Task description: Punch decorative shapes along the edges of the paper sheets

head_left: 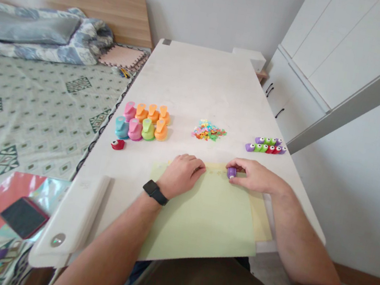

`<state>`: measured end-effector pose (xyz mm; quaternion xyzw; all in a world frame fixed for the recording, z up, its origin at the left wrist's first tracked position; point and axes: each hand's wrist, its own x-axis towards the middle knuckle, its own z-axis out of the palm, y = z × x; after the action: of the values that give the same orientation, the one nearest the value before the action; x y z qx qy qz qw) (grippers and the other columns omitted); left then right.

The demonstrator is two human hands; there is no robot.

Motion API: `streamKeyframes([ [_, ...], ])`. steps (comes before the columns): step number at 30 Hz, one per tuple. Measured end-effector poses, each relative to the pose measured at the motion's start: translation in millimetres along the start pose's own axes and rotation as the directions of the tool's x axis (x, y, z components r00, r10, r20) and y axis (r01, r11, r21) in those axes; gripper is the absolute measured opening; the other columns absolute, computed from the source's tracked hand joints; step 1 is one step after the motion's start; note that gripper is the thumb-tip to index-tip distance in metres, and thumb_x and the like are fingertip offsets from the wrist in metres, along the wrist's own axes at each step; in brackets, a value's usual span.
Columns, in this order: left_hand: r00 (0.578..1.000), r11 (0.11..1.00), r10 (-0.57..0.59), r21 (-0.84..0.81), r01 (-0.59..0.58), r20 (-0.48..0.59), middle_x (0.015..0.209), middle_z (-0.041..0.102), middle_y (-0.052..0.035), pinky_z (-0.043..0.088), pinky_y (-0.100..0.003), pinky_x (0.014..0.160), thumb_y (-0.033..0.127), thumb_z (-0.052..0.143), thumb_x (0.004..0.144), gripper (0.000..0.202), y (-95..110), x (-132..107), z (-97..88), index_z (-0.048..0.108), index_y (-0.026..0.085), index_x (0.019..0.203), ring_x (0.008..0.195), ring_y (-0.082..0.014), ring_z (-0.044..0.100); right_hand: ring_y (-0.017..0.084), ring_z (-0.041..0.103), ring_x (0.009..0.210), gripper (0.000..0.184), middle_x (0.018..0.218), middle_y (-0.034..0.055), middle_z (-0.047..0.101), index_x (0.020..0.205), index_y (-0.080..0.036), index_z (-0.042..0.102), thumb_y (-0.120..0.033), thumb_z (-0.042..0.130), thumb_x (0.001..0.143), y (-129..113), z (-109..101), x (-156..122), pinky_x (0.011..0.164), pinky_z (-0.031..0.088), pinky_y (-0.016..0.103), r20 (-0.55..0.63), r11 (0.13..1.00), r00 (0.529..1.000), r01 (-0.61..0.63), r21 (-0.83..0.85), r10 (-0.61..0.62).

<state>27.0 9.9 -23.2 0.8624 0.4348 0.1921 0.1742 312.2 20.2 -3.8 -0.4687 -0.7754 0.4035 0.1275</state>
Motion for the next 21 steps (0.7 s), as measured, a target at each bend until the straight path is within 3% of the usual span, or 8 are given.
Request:
streamKeyframes([
  [8,1.000,1.000,0.003,0.006,-0.003,-0.010,0.089,0.069,-0.0066,0.046,-0.036,0.085,0.028,0.049,0.100,0.022,0.5,-0.6,-1.0,0.069,0.020,0.095,0.087,-0.0206,0.062,0.023,0.067,0.093,0.035,0.105,0.0040,0.073,0.113,-0.024,0.068,-0.025,0.072,0.078,-11.2,-2.0,-3.5,0.087,0.050,0.035,-0.010,1.000,1.000,0.016,-0.026,-0.017],
  [16,1.000,1.000,0.015,0.017,-0.014,-0.015,0.089,0.068,-0.0064,0.046,-0.037,0.084,0.029,0.049,0.100,0.022,0.3,-1.2,-1.6,0.069,0.020,0.095,0.087,-0.0207,0.061,0.023,0.068,0.101,0.038,0.111,0.0051,0.073,0.117,-0.023,0.068,-0.025,0.071,0.079,-12.9,-0.8,-4.2,0.093,0.049,0.034,-0.028,0.997,1.000,-0.015,-0.072,0.013],
  [21,1.000,1.000,0.015,0.016,-0.015,-0.023,0.089,0.068,-0.0063,0.046,-0.037,0.085,0.029,0.049,0.100,0.022,0.6,-1.7,-1.8,0.069,0.020,0.096,0.087,-0.0207,0.061,0.021,0.067,0.091,0.028,0.102,0.0040,0.074,0.107,-0.021,0.071,-0.025,0.070,0.080,-17.2,-1.8,-4.2,0.084,0.049,0.032,-0.024,0.988,1.000,-0.019,-0.151,0.016],
])
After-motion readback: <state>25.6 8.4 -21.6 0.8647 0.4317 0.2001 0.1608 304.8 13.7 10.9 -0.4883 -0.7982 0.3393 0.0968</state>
